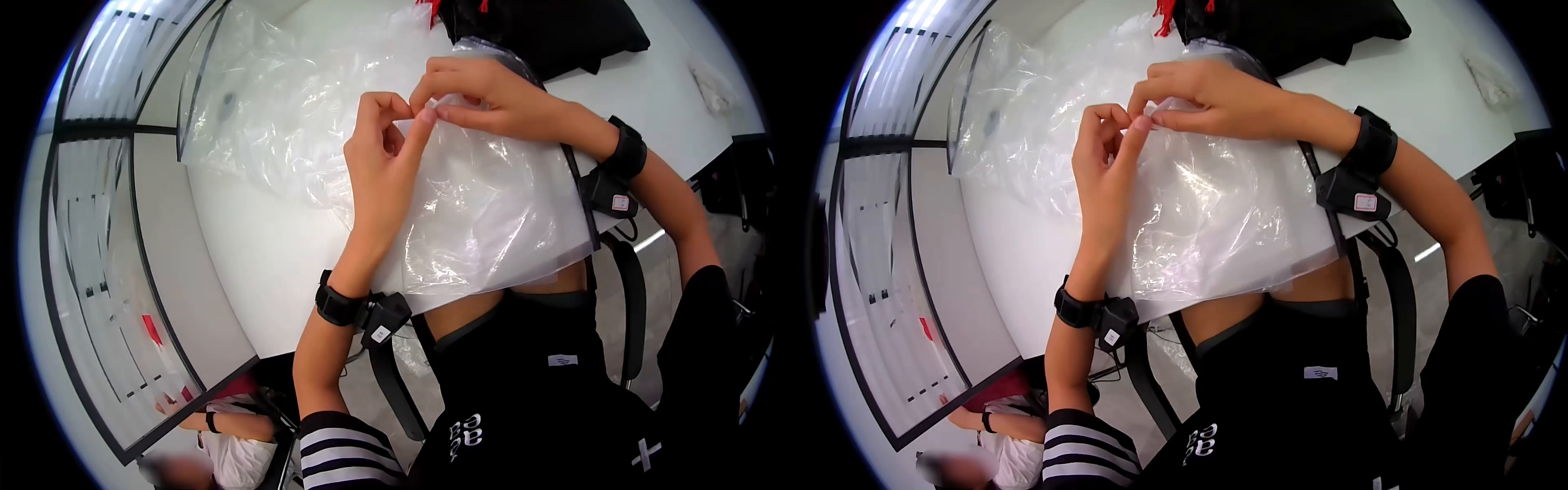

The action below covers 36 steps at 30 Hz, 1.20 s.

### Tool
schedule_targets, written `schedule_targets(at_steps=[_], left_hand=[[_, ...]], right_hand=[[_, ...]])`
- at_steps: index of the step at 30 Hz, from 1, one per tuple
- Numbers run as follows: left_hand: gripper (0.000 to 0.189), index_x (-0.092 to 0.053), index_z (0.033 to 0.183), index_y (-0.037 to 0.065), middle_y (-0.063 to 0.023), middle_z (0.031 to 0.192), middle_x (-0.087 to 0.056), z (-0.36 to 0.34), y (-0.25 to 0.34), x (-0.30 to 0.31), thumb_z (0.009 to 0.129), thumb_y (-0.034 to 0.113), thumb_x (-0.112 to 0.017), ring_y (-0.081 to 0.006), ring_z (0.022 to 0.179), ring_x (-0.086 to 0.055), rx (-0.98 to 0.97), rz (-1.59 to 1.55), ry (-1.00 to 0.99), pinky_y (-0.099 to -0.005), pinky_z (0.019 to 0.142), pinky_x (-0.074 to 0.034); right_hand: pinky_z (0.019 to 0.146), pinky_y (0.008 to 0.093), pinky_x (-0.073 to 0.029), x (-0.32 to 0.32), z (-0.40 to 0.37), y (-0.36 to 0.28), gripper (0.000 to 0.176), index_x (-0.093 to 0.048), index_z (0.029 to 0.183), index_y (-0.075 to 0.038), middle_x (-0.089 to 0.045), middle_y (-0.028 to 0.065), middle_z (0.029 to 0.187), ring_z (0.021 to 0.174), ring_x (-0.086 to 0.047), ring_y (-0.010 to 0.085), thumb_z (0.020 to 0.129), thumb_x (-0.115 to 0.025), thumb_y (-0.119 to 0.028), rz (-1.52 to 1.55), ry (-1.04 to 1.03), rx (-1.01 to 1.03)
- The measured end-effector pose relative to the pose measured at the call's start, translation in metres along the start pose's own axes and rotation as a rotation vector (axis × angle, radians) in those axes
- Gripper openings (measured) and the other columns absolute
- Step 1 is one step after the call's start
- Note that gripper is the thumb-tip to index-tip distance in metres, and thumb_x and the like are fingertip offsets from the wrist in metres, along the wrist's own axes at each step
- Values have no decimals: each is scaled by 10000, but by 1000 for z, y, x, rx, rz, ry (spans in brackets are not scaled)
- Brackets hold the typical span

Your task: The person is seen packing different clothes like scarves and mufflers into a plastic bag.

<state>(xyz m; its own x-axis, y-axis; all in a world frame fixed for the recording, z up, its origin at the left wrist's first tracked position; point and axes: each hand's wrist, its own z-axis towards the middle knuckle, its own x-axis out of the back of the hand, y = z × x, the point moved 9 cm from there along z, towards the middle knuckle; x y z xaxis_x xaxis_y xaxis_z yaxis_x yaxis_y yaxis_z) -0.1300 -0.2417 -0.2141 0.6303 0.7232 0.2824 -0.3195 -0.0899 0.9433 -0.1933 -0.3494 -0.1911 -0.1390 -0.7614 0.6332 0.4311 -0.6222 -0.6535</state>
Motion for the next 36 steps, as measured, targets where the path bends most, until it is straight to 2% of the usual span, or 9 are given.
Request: schedule_targets(at_steps=[10,20,22,24,26,27,32,34,36], left_hand=[[182,-506,947,36,1,752,-565,1,-2,-5,960,180,-616,-41,568,-379,-23,-108,-43,-226,517,-307],[106,-519,952,21,-28,741,-587,1,8,-6,953,109,-578,-51,518,-391,-58,8,-59,-238,491,-312],[99,-547,989,34,15,792,-586,0,10,-5,968,129,-566,-42,624,-381,-32,71,-46,-223,567,-320],[90,-589,976,30,1,842,-624,1,13,0,936,107,-613,-49,599,-395,-64,108,-14,-229,559,-334],[82,-597,934,30,-47,874,-623,1,28,2,889,73,-652,-98,498,-444,-271,274,30,-258,491,-368],[92,-609,930,38,-51,937,-622,0,28,2,868,61,-673,-115,495,-453,-265,304,32,-274,494,-388],[86,-621,923,49,-50,930,-626,-2,33,-2,863,59,-682,-121,507,-471,-284,345,26,-284,502,-406],[86,-623,920,51,-50,922,-627,-2,35,-2,861,60,-685,-126,510,-479,-272,361,33,-288,505,-412],[89,-619,912,54,-49,888,-621,-2,32,-2,858,66,-689,-141,514,-491,-258,399,11,-297,511,-419]], right_hand=[[599,249,-362,1,1,7,185,-657,1017,-60,-535,11,866,730,-490,109,955,-605,-227,63,-32,-87],[576,251,-316,5,2,6,188,-652,931,-42,-519,-11,778,664,-405,94,925,-640,-230,141,4,-126],[554,249,-301,5,2,10,179,-647,914,-46,-506,-14,746,623,-379,82,920,-642,-225,113,17,-153],[542,257,-291,4,1,11,188,-629,882,-43,-484,-12,704,601,-369,84,913,-644,-227,105,24,-164],[540,265,-288,6,1,14,205,-610,855,-40,-469,-2,682,599,-369,95,910,-641,-236,63,43,-196],[541,273,-288,7,1,13,219,-598,840,-39,-454,6,669,597,-374,105,909,-636,-244,48,55,-177],[530,273,-290,10,1,13,235,-597,827,-35,-441,8,648,576,-380,108,901,-644,-252,23,65,-157],[537,277,-346,9,1,11,215,-622,827,-36,-586,26,700,578,-448,114,876,-665,-241,18,32,-183],[537,280,-349,9,2,11,204,-619,821,-32,-609,35,719,580,-461,125,870,-663,-226,2,17,-185]])
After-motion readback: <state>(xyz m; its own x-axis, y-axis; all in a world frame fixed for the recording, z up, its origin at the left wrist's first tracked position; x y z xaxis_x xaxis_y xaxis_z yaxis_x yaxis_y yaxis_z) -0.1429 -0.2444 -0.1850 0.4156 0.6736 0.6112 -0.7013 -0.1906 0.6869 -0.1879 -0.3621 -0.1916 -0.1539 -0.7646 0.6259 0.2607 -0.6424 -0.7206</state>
